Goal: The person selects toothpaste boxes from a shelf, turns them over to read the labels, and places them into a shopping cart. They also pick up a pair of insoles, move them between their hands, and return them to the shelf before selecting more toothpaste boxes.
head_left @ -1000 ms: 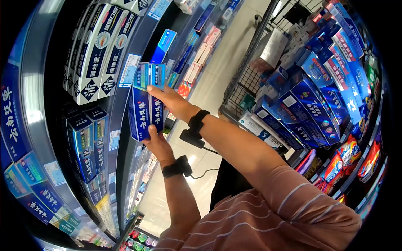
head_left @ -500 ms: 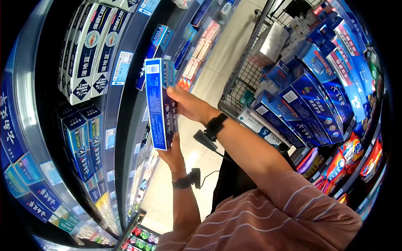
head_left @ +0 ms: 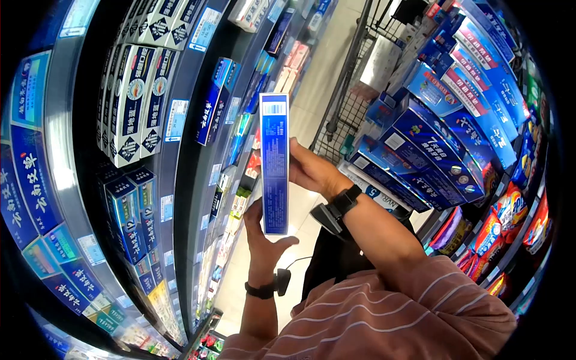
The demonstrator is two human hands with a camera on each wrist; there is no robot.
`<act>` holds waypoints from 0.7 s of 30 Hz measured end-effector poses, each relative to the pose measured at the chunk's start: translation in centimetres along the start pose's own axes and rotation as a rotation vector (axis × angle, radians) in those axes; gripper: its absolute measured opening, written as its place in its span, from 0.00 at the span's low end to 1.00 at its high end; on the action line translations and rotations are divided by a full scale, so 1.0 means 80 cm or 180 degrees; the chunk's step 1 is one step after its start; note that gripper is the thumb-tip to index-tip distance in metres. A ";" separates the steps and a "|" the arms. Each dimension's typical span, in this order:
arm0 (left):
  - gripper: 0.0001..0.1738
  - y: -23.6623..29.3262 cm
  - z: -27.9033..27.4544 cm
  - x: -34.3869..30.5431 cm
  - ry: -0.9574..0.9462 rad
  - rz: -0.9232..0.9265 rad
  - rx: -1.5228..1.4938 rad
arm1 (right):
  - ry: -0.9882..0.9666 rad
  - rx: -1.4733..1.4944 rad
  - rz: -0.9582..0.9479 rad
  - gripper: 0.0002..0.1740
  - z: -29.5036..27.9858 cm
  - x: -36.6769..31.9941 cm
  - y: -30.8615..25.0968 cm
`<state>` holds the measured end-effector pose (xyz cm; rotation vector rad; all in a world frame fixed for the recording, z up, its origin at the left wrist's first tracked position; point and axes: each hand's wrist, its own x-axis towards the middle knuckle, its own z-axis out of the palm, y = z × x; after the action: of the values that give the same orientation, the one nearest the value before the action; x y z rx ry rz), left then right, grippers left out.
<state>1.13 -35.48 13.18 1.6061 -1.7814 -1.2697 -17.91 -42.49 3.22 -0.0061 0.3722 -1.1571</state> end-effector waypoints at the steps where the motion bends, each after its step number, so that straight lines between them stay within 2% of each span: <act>1: 0.53 0.000 -0.004 0.002 -0.0030 0.0257 0.0034 | -0.0042 0.0077 -0.0030 0.43 -0.001 -0.003 -0.001; 3: 0.50 0.014 -0.012 0.014 0.0035 0.0562 -0.0261 | -0.0074 0.0185 0.0063 0.42 -0.004 -0.011 -0.007; 4: 0.40 0.012 -0.020 0.023 0.0231 0.0541 -0.0450 | -0.0087 0.0239 0.0110 0.42 -0.005 -0.016 -0.010; 6: 0.33 -0.007 -0.034 0.057 0.0761 0.0493 -0.0594 | -0.0220 0.0236 0.0061 0.42 -0.011 -0.019 -0.012; 8: 0.31 -0.021 -0.046 0.115 0.1143 0.0300 0.0503 | -0.0225 0.0184 -0.0038 0.42 -0.010 -0.021 -0.014; 10: 0.33 -0.033 -0.055 0.176 0.1285 0.0657 0.1494 | -0.0266 0.0148 -0.0059 0.42 -0.007 -0.024 -0.016; 12: 0.37 -0.040 -0.053 0.227 0.1312 0.0352 0.1839 | -0.0341 0.0149 0.0024 0.42 -0.007 -0.027 -0.020; 14: 0.39 -0.082 -0.061 0.278 0.1267 0.0382 0.2298 | -0.0396 0.0153 0.0085 0.42 -0.007 -0.030 -0.023; 15: 0.41 -0.085 -0.060 0.291 0.1236 0.0395 0.2530 | -0.0412 0.0158 0.0109 0.42 -0.005 -0.031 -0.024; 18: 0.44 -0.093 -0.053 0.307 0.1096 -0.0072 0.2867 | -0.0359 0.0200 0.0093 0.43 -0.001 -0.036 -0.018; 21: 0.38 -0.096 -0.055 0.314 0.1148 -0.0230 0.2762 | -0.0243 0.0203 -0.0016 0.43 0.001 -0.036 -0.010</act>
<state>2.79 -59.80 2.48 2.1585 -2.1581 -0.1412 -19.64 -40.25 4.29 0.0046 0.2676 -1.1698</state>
